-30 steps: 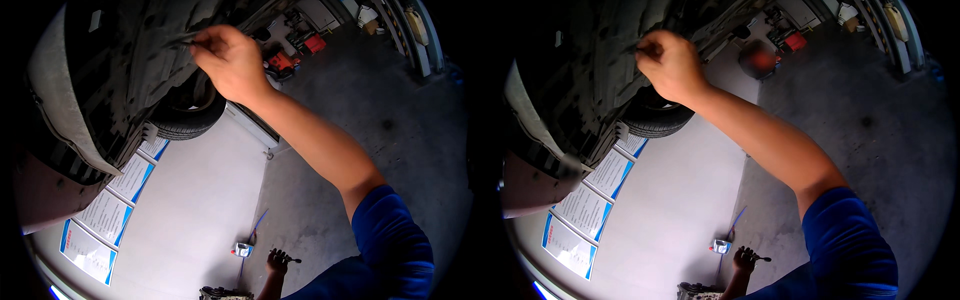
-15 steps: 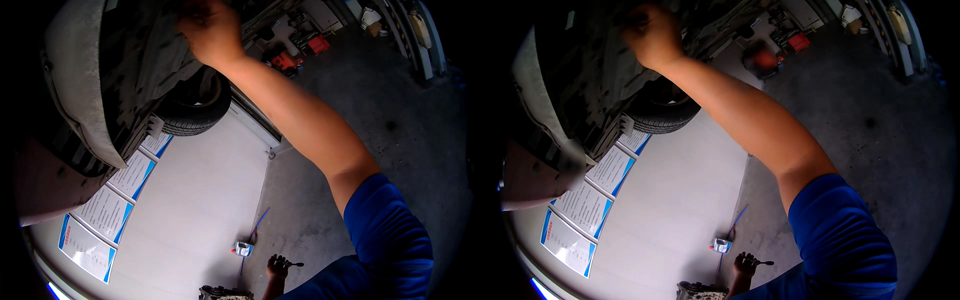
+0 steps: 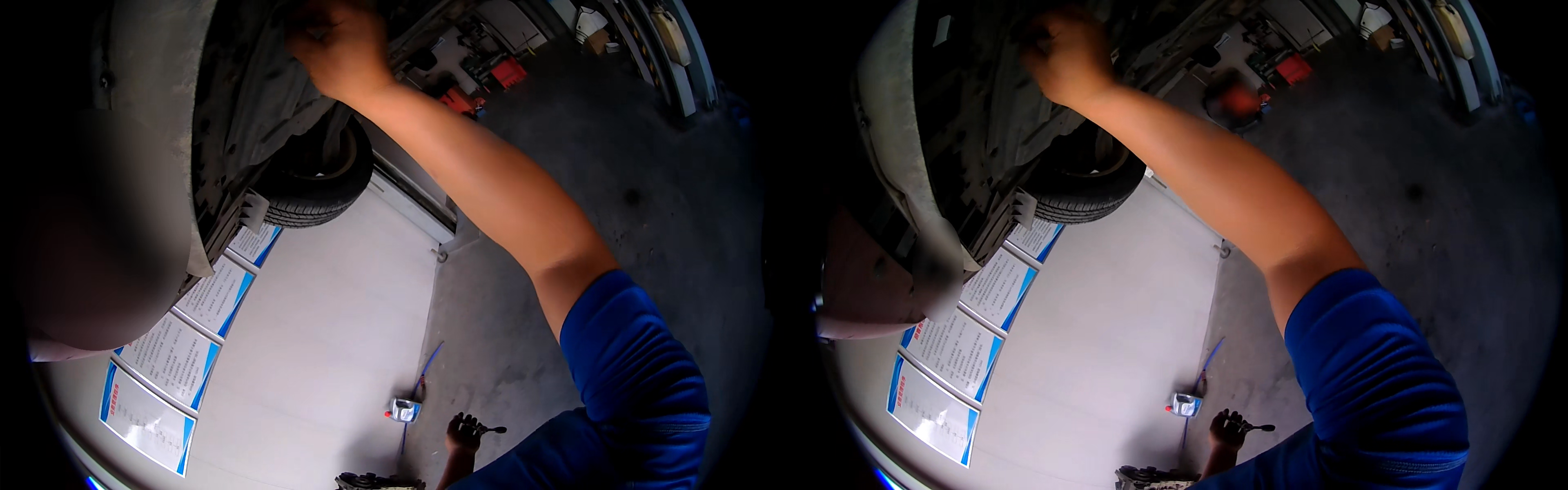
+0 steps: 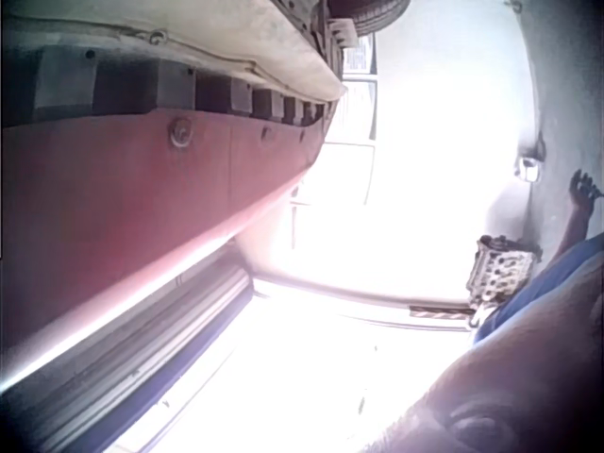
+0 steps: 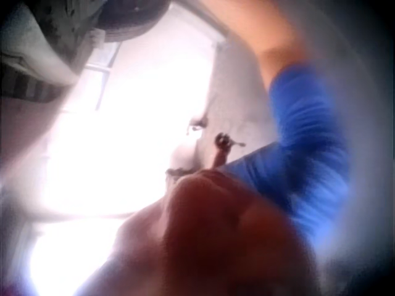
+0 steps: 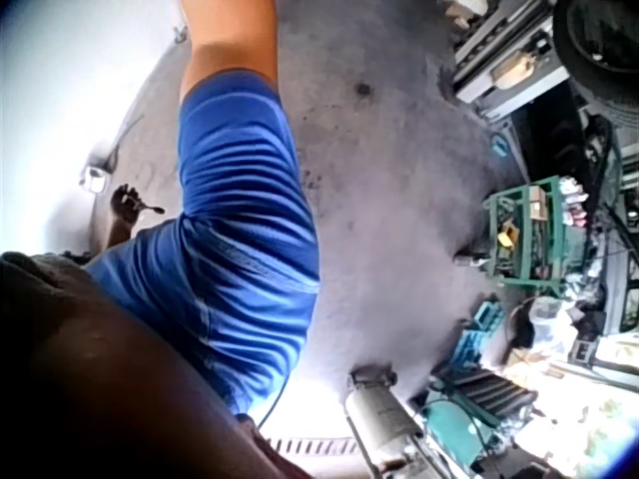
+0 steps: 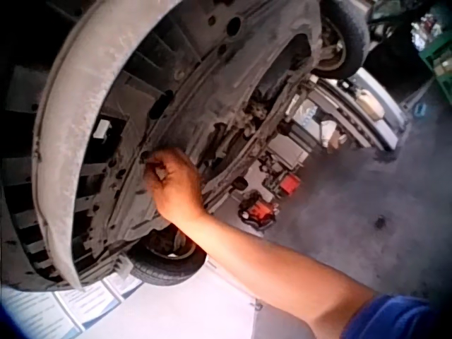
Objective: The person uses a socket wrench to unscrew bolts from the underside of a car, wipes a small metal component with a cloth, and organizes sockets in a green toolkit.
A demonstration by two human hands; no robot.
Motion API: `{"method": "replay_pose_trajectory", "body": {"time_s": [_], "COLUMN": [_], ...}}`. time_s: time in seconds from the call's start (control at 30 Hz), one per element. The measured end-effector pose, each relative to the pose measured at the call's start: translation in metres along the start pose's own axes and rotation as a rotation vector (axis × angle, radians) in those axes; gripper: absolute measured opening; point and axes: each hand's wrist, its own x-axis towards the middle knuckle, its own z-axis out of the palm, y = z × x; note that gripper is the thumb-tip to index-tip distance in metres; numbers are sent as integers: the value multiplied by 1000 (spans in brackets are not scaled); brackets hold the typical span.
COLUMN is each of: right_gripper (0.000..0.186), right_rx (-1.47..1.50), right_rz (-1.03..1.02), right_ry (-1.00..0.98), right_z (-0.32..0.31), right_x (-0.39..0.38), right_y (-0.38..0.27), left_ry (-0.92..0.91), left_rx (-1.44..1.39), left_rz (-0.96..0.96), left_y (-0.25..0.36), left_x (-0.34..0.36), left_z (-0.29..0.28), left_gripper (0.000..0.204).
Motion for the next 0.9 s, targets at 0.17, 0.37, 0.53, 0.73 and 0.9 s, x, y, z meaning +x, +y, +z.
{"method": "replay_pose_trajectory", "body": {"time_s": [0.17, 0.37, 0.53, 0.73, 0.9], "right_gripper": [11, 12, 21, 22, 23], "right_rx": [120, 118, 587, 577, 500], "right_rz": [179, 428, 729, 532, 704], "right_ry": [27, -4, 20, -89, -91], "right_z": [5, 9, 17, 24, 18], "right_x": [-4, -4, 6, -1, -1], "right_y": [1, -4, -1, 25, -5], "left_ry": [19, 30, -2, -98, -85], "left_rx": [44, 57, 62, 23, 13], "left_rz": [9, -26, -45, -60, -64], "left_y": [4, 6, 5, -4, -9], "left_x": [-8, -9, -3, 21, 9], "left_z": [1, -7, -5, -21, -6], "left_gripper": [28, 28, 26, 25, 26]}}
